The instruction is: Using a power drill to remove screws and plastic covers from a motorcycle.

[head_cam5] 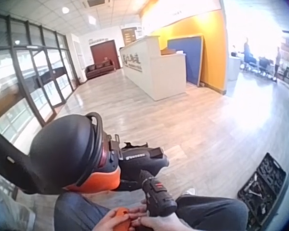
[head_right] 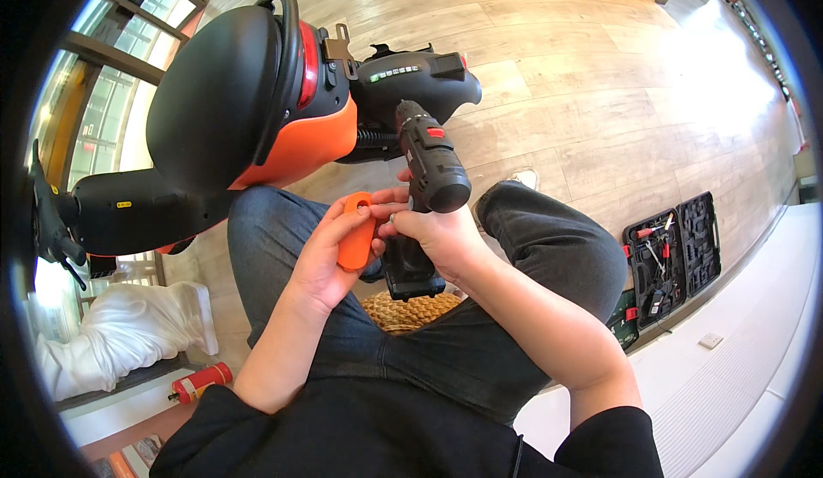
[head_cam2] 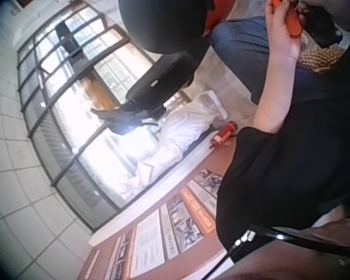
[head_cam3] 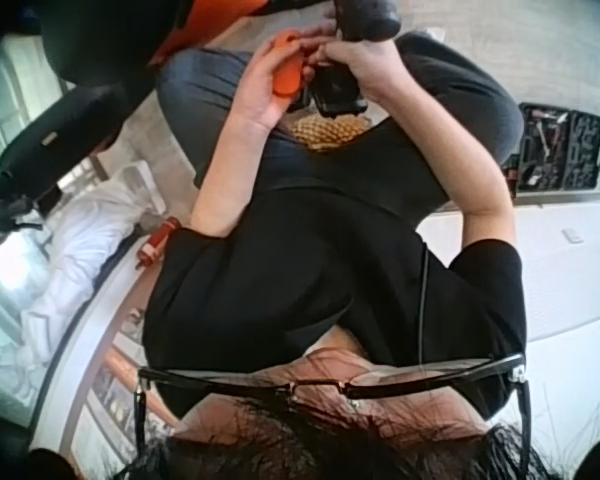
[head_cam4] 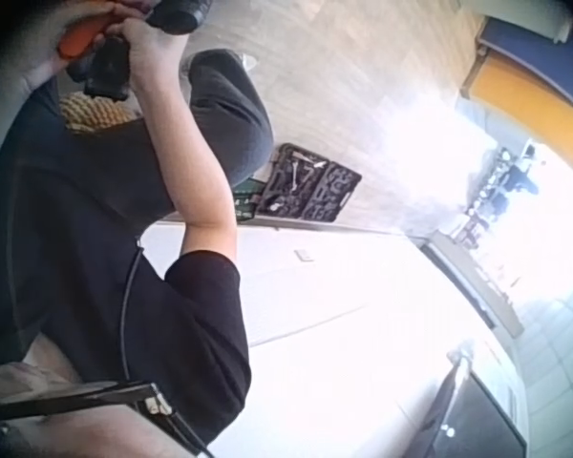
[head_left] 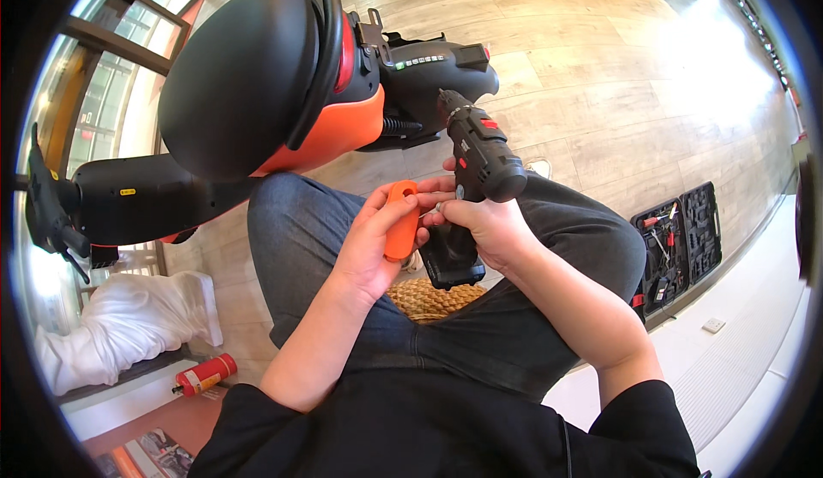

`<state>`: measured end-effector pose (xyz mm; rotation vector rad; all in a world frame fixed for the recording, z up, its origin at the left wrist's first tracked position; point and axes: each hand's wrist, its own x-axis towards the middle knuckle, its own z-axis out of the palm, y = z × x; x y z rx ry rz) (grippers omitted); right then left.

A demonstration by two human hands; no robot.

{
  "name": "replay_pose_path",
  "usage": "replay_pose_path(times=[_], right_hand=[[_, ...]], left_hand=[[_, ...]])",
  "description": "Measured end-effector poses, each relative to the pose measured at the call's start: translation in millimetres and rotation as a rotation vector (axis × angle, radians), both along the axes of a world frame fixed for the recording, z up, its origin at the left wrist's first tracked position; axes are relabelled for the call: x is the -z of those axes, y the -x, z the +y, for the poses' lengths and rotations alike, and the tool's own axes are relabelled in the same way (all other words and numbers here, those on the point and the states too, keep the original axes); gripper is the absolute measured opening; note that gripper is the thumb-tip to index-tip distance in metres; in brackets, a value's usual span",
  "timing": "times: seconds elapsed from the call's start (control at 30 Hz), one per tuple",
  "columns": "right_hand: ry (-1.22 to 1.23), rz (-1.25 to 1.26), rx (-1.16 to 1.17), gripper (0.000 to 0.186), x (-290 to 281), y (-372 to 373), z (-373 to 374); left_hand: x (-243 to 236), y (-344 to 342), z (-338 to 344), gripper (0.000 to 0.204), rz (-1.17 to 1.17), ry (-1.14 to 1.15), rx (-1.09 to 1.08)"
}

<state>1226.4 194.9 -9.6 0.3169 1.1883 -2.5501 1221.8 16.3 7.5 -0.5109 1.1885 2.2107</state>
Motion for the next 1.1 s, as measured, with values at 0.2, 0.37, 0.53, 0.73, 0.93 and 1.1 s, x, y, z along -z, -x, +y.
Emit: replay_pose_path(times=[0.2, 0.37, 0.53, 0.73, 0.93, 1.1], right_hand=[[-0.005, -0.005, 0.021, 0.06, 5, 1, -1], [-0.003, 0.011, 0.025, 0.06, 10, 2, -1], [-0.037, 0.004, 0.006, 0.06, 8, 1, -3], [-0.063, 0.001, 0.021, 0.061, 2, -1, -4], [-0.08, -0.013, 0.015, 0.064, 2, 1, 0], [-0.113, 0.011, 0.017, 0.065, 4, 1, -1]], left_hand=[[8, -2, -4, 0.036, -0.043, -0.025, 0.022], [11, -2, -1, 0.036, -0.062, -0.017, 0.015], [14, -3, 1, 0.033, -0.026, 0.045, 0.01], [14, -1, -2, 0.034, -0.084, -0.017, -0.03], [9, -3, -1, 0.037, -0.062, 0.049, -0.009], [12, -4, -5, 0.038, 0.021, 0.095, 0.059]])
